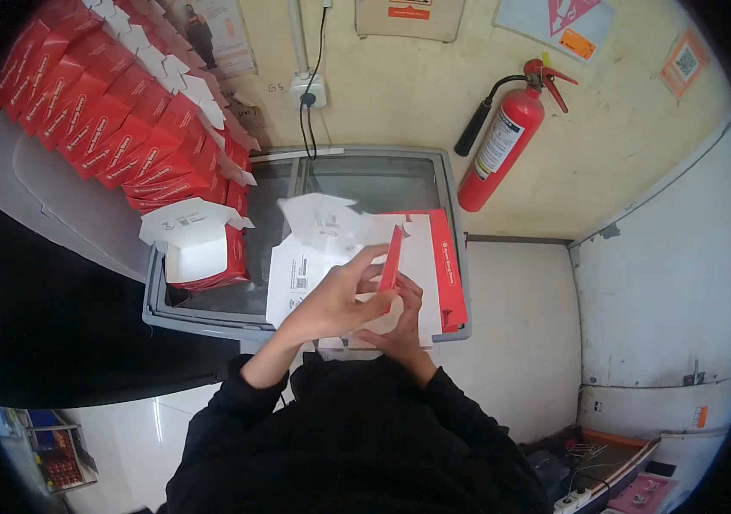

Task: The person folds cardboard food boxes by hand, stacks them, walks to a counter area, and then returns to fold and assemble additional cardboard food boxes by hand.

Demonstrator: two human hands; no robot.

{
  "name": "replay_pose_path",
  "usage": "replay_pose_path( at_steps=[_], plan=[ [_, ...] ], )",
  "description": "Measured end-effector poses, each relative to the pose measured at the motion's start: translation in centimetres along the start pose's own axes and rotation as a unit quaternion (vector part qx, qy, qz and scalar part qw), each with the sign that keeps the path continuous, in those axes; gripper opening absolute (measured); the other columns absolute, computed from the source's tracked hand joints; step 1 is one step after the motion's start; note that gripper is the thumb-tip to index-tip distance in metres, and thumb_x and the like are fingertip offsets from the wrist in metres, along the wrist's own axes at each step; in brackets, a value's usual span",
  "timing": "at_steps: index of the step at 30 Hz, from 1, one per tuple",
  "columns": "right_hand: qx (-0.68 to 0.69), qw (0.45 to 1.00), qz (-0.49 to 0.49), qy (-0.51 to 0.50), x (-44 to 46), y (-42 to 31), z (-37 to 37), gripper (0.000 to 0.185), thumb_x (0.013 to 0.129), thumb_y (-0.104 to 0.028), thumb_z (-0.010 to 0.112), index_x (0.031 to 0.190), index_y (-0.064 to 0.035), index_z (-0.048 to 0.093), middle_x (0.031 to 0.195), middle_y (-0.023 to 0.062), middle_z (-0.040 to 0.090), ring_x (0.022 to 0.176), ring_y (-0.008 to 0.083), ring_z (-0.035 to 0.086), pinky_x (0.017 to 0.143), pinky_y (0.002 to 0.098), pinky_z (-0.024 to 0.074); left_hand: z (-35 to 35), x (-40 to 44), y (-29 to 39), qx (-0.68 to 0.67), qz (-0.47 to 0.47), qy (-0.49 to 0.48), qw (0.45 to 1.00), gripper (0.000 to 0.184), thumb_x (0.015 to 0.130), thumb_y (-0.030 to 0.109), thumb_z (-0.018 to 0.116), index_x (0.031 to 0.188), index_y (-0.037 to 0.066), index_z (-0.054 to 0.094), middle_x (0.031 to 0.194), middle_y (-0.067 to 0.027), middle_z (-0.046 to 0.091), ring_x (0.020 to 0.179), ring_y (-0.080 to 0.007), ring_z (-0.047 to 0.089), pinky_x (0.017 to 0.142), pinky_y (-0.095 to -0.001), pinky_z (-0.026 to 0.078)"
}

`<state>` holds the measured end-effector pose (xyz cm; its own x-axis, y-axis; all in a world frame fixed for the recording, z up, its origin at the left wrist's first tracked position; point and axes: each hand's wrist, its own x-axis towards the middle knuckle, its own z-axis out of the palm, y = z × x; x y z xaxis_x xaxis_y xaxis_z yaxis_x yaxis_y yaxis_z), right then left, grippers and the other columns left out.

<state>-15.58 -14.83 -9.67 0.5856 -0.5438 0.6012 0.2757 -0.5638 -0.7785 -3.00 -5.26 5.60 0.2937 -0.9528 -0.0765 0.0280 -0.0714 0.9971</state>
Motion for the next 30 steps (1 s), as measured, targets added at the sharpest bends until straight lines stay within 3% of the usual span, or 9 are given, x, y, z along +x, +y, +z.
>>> replay_pose_path(
  at_steps=[3, 6, 9, 12, 19, 21, 24, 28, 30],
  plan=[
    [0.118, 0.991, 0.042, 0.053, 1.3, 0.0, -2.1, 0.056, 0.089, -0.024, 0.071, 0.133, -0.0031, 0.044, 0.135, 0.0192, 0.044, 0.126, 0.0321, 0.045, 0.106, 0.0424, 0.0361, -3.6, 0.1, -3.4, 0.034, -0.042, -0.114, 0.992, 0.030, 0.096, 0.005, 0.059, 0.125, -0.004, 0.058, 0.102, -0.0054, 0.069, 0.089, -0.0050, 0.059, 0.078, -0.0228, 0.049],
    [0.004, 0.990, 0.122, -0.066, 6.2, -2.8, -5.6, 0.032, 0.096, -0.020, 0.059, 0.124, -0.0048, 0.058, 0.129, 0.0150, 0.051, 0.122, 0.0293, 0.049, 0.104, 0.0406, 0.0388, -5.0, -0.1, -5.1, -0.011, -0.111, -0.181, 0.977, 0.024, 0.096, 0.010, 0.061, 0.110, -0.008, 0.066, 0.090, -0.0032, 0.069, 0.081, -0.0049, 0.057, 0.076, -0.0243, 0.049],
    [-0.011, 0.961, 0.113, -0.253, 9.5, -5.6, -6.8, 0.032, 0.092, -0.001, 0.058, 0.123, -0.0062, 0.062, 0.125, 0.0118, 0.056, 0.119, 0.0256, 0.056, 0.096, 0.0359, 0.0481, -5.5, 0.4, -7.0, -0.010, -0.104, -0.190, 0.976, 0.025, 0.096, 0.014, 0.062, 0.109, -0.007, 0.067, 0.090, -0.0031, 0.069, 0.081, -0.0051, 0.058, 0.076, -0.0242, 0.050],
    [0.035, 0.964, 0.135, -0.225, 10.1, -6.4, -6.7, 0.039, 0.086, 0.000, 0.065, 0.123, -0.0084, 0.064, 0.122, 0.0119, 0.059, 0.107, 0.0255, 0.064, 0.088, 0.0344, 0.0544, -5.6, -0.2, -6.6, -0.065, -0.133, -0.163, 0.976, 0.029, 0.097, 0.017, 0.061, 0.112, -0.007, 0.066, 0.092, -0.0041, 0.069, 0.080, -0.0083, 0.062, 0.072, -0.0266, 0.056],
    [-0.200, 0.926, 0.051, -0.317, 10.8, -8.3, -6.5, 0.038, 0.084, -0.008, 0.069, 0.121, -0.0071, 0.061, 0.118, 0.0133, 0.059, 0.099, 0.0275, 0.067, 0.080, 0.0366, 0.0564, -3.8, -1.0, -5.3, -0.101, -0.174, -0.096, 0.975, 0.030, 0.099, 0.021, 0.058, 0.111, -0.005, 0.065, 0.086, -0.0025, 0.067, 0.075, -0.0100, 0.063, 0.064, -0.0279, 0.059],
    [-0.222, 0.927, 0.086, -0.290, 11.0, -8.5, -6.4, 0.036, 0.084, -0.009, 0.069, 0.119, -0.0048, 0.060, 0.117, 0.0139, 0.059, 0.098, 0.0289, 0.067, 0.078, 0.0372, 0.0570, -4.0, -1.0, -6.2, -0.009, -0.110, -0.115, 0.987, 0.026, 0.100, 0.019, 0.057, 0.108, -0.004, 0.066, 0.085, 0.0001, 0.067, 0.072, -0.0060, 0.060, 0.062, -0.0237, 0.054],
    [-0.157, 0.979, 0.049, -0.117, 10.4, -8.6, -5.1, 0.031, 0.086, -0.012, 0.067, 0.115, -0.0031, 0.059, 0.115, 0.0150, 0.060, 0.093, 0.0307, 0.068, 0.073, 0.0374, 0.0575, -4.0, -1.1, -5.7, 0.081, -0.072, -0.067, 0.992, 0.023, 0.099, 0.016, 0.058, 0.103, -0.004, 0.067, 0.078, -0.0018, 0.068, 0.065, -0.0064, 0.057, 0.060, -0.0238, 0.049],
    [-0.219, 0.955, -0.017, -0.200, 9.5, -8.9, -4.5, 0.032, 0.083, -0.008, 0.073, 0.114, -0.0076, 0.066, 0.107, 0.0141, 0.063, 0.089, 0.0300, 0.069, 0.071, 0.0367, 0.0560, -5.1, -1.2, -2.9, 0.339, 0.034, -0.049, 0.939, 0.018, 0.094, 0.013, 0.062, 0.096, -0.003, 0.069, 0.068, -0.0123, 0.065, 0.057, -0.0148, 0.055, 0.062, -0.0286, 0.047],
    [-0.197, 0.952, -0.018, -0.234, 9.2, -7.9, -4.6, 0.030, 0.085, -0.010, 0.072, 0.114, -0.0089, 0.067, 0.105, 0.0143, 0.063, 0.088, 0.0315, 0.068, 0.072, 0.0375, 0.0560, -5.4, -1.3, -3.0, 0.325, 0.053, -0.054, 0.943, 0.016, 0.090, 0.012, 0.065, 0.097, -0.001, 0.071, 0.068, -0.0174, 0.062, 0.058, -0.0196, 0.056, 0.063, -0.0311, 0.047]
  ],
)
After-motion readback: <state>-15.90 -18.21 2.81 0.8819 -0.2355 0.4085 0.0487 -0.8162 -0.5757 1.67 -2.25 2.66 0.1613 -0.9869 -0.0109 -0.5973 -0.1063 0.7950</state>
